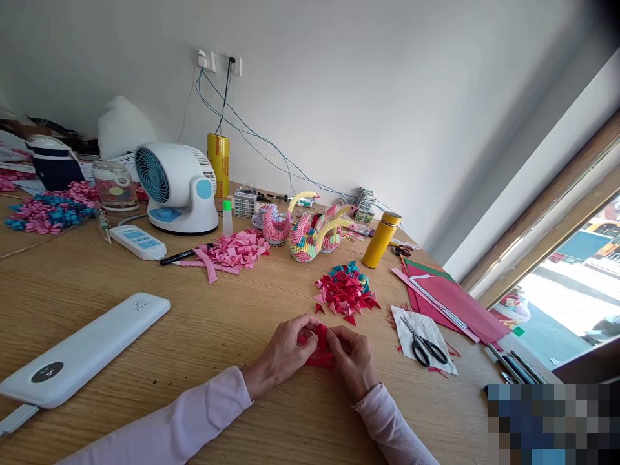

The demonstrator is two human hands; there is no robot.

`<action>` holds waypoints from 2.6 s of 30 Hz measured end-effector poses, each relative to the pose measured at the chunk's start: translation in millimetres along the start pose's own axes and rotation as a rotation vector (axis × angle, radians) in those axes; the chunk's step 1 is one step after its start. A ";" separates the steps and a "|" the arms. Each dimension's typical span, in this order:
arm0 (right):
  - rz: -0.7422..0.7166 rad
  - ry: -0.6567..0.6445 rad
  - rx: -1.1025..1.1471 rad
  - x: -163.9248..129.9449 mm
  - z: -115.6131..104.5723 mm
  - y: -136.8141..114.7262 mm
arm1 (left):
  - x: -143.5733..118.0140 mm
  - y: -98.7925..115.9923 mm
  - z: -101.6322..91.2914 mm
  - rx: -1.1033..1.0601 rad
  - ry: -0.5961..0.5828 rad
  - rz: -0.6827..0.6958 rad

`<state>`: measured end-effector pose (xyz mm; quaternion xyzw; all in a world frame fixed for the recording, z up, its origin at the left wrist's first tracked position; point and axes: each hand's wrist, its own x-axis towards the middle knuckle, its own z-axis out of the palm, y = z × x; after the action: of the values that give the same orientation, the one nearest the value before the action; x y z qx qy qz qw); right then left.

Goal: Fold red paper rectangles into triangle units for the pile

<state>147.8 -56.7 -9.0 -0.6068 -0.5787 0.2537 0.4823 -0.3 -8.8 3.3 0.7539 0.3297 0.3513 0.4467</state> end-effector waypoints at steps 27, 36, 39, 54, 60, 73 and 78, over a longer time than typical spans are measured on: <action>-0.043 0.005 -0.052 -0.8 0.1 -2.1 | 3.3 -7.2 1.4 -0.018 -0.046 0.003; -0.182 0.028 -0.160 -5.3 5.1 -7.5 | 6.9 -14.2 8.3 -0.104 0.031 -0.063; -0.188 0.040 -0.172 -5.1 4.9 -7.0 | 7.5 -13.1 7.9 -0.124 0.037 -0.063; -0.343 0.054 -0.250 -5.9 6.1 -0.4 | 6.0 -14.4 9.8 -0.253 -0.025 -0.060; -0.335 0.076 -0.280 -3.4 5.0 4.7 | 4.4 -12.2 11.6 -0.385 -0.070 -0.125; -0.565 0.105 -0.591 -2.0 -1.3 -3.2 | 6.7 -7.6 13.7 -0.575 0.023 -0.275; -0.532 0.052 -0.542 -4.8 -4.5 -5.1 | 5.5 -13.0 14.2 -0.596 -0.033 -0.282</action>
<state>148.4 -63.2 -3.9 -0.5470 -0.7497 -0.0583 0.3679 11.9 -5.6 -12.2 0.5427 0.3061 0.3546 0.6971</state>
